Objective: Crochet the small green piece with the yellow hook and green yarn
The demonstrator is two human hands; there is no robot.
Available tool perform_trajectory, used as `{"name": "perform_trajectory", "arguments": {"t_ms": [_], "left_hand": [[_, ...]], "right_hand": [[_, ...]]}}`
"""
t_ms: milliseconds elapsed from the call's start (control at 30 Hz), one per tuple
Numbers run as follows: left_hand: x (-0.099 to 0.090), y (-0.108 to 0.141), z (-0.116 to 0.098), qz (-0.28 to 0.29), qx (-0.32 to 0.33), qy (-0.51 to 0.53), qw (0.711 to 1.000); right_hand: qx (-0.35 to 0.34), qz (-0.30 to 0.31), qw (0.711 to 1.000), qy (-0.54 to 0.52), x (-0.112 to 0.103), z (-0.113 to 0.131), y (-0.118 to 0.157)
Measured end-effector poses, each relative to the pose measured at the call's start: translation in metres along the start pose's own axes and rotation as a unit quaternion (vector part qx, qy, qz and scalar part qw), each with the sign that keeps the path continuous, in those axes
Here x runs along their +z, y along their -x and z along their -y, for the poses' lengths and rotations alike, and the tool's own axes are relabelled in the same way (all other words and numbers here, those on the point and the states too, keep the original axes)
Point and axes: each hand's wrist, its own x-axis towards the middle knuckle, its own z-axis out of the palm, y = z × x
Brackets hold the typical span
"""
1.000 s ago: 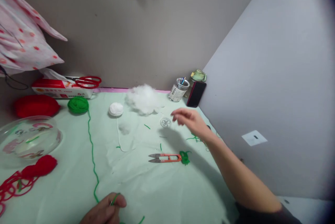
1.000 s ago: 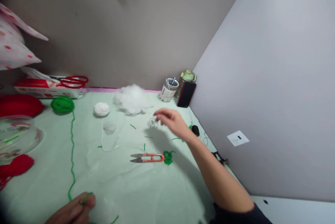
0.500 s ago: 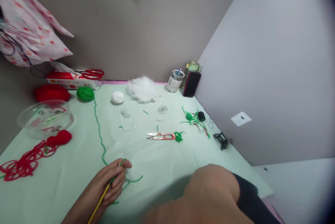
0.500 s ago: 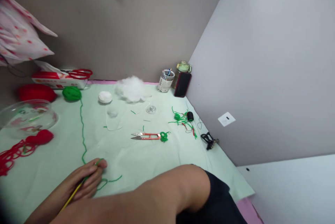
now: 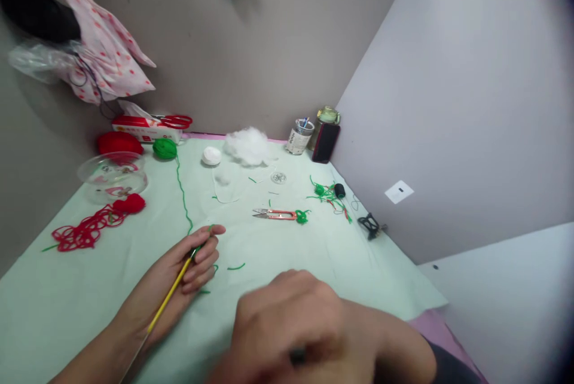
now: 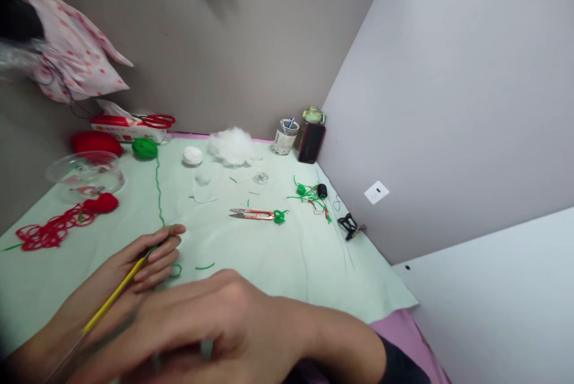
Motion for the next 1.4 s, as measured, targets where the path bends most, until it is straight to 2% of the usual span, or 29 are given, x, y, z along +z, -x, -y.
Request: {"name": "perform_trajectory", "arguments": {"t_ms": [67,100,267,333,500,567,633,733,800,900,1033,1133,1233,1400], "left_hand": [[0.011,0.011,0.002,-0.021,0.024,0.008,0.999],[0.018,0.016,0.005,-0.028,0.038,0.015,0.999],[0.041,0.034,0.035,-0.054,0.071,0.019,0.996],[0.044,0.036,0.050,-0.053,0.090,0.023,0.994],[0.042,0.039,0.077,-0.058,0.105,0.041,0.992],[0.040,0.041,0.082,-0.057,0.086,0.039,0.994],[0.037,0.044,0.084,-0.047,0.080,0.017,0.996],[0.030,0.046,0.081,-0.014,0.105,-0.038,0.994],[0.024,0.046,0.078,0.000,0.115,-0.068,0.991],[0.016,0.046,0.074,0.001,0.116,-0.079,0.990],[0.010,0.047,0.072,0.007,0.120,-0.091,0.989],[0.009,0.048,0.070,0.017,0.125,-0.120,0.985],[0.009,0.047,0.070,0.021,0.147,-0.138,0.979],[0.007,0.045,0.069,0.022,0.161,-0.142,0.976]], "right_hand": [[-0.023,-0.099,0.991,0.091,0.009,-0.006,-0.004],[-0.006,-0.125,0.978,0.165,0.018,-0.008,-0.006],[-0.084,-0.213,0.894,0.386,0.060,-0.012,-0.004],[-0.099,-0.229,0.870,0.425,0.067,-0.013,-0.001],[-0.117,-0.258,0.846,0.451,0.071,-0.020,0.008],[-0.130,-0.284,0.842,0.439,0.073,-0.022,0.014],[-0.110,-0.326,0.854,0.389,0.074,-0.023,0.020],[-0.020,-0.406,0.881,0.244,0.073,-0.023,0.029],[0.020,-0.429,0.890,0.152,0.071,-0.024,0.033],[0.036,-0.429,0.899,0.076,0.072,-0.026,0.036],[0.018,-0.392,0.917,0.074,0.078,-0.026,0.035],[0.012,-0.402,0.913,0.076,0.082,-0.024,0.032],[0.051,-0.426,0.902,0.033,0.084,-0.024,0.030],[0.081,-0.420,0.904,0.009,0.083,-0.026,0.031]]}}
